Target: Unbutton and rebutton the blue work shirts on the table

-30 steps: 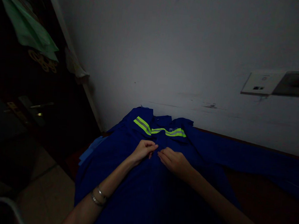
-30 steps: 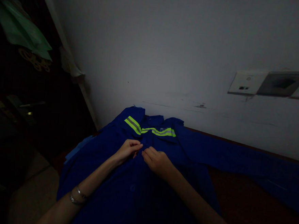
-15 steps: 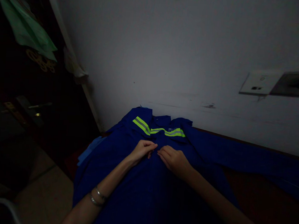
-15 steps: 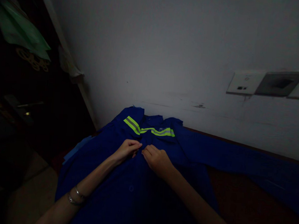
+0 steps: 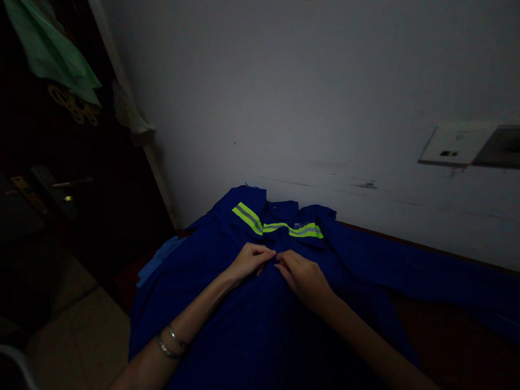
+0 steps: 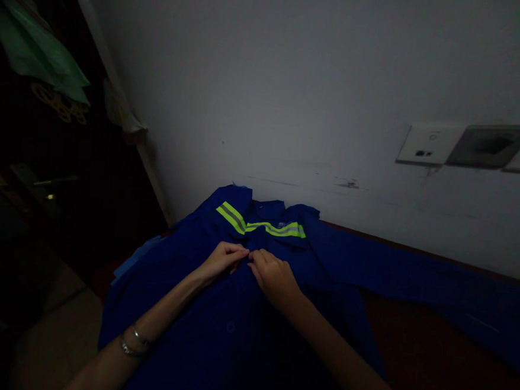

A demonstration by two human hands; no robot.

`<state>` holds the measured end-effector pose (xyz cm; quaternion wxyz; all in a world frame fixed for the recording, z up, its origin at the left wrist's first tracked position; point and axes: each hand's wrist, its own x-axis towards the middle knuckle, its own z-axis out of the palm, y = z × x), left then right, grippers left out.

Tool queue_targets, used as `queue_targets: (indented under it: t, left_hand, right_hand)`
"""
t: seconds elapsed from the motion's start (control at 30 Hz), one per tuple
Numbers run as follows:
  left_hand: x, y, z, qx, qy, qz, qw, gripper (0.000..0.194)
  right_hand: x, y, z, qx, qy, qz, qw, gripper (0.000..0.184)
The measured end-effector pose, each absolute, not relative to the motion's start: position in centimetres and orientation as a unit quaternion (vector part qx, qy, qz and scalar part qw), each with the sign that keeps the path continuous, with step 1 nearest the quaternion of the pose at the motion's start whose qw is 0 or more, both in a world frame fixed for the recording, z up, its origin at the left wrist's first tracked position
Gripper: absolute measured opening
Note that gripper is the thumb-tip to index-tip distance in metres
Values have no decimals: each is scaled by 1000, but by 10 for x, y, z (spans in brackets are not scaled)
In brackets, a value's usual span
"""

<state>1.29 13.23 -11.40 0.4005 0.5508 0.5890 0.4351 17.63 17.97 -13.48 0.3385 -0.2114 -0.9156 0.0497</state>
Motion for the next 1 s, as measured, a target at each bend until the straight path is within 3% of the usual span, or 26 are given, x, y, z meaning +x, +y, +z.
queue_targets:
  t: [0.2,0.4,0.67,1.0]
  left_hand:
    - [13,131,-111,554,584,426,412,35]
    - [12,129,-107,579,584,396,409,19]
    - [1,133,-104,477,553,463,501,25]
    - [-7,133,-109,644,569,332,388,26]
  right_hand:
    - [175,182,-138,-242,-910,54,333,42]
    - [178,186,-138,-250,-920,67,296,21]
    - [179,192,-143,-233,-912,115,318,12]
    - [176,186,-147,-220,-886,177,367,8]
